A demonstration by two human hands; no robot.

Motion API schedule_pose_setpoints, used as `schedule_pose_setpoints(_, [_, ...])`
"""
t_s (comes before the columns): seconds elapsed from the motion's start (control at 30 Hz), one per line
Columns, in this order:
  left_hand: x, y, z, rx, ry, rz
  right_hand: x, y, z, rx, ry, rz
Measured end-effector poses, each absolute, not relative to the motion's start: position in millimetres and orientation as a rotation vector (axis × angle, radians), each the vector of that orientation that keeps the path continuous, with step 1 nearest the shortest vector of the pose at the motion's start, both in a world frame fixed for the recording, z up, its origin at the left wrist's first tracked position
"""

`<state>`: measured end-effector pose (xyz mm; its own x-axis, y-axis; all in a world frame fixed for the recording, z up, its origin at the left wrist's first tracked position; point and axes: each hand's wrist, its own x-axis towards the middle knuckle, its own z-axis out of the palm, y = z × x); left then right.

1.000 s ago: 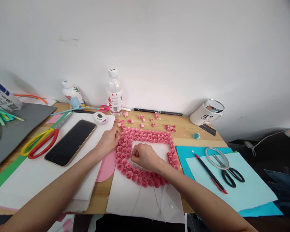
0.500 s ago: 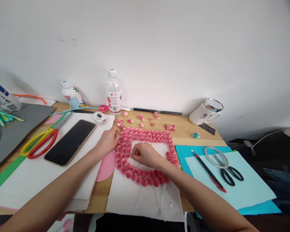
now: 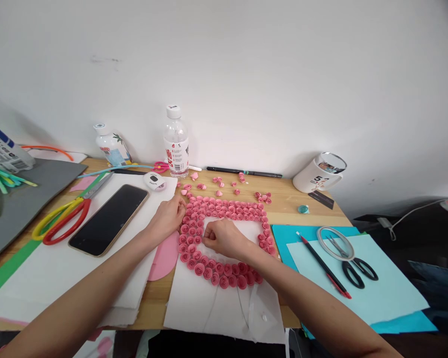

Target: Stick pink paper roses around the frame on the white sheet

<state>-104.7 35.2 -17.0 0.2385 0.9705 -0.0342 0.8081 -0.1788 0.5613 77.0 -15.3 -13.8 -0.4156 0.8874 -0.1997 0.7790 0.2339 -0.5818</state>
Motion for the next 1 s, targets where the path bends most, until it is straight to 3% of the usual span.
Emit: schedule_pose_setpoints(1.0, [-104.1, 34.8, -15.5, 2.044, 1.651, 0.411, 76.4, -13.5, -9.2, -1.579, -2.385, 0.991])
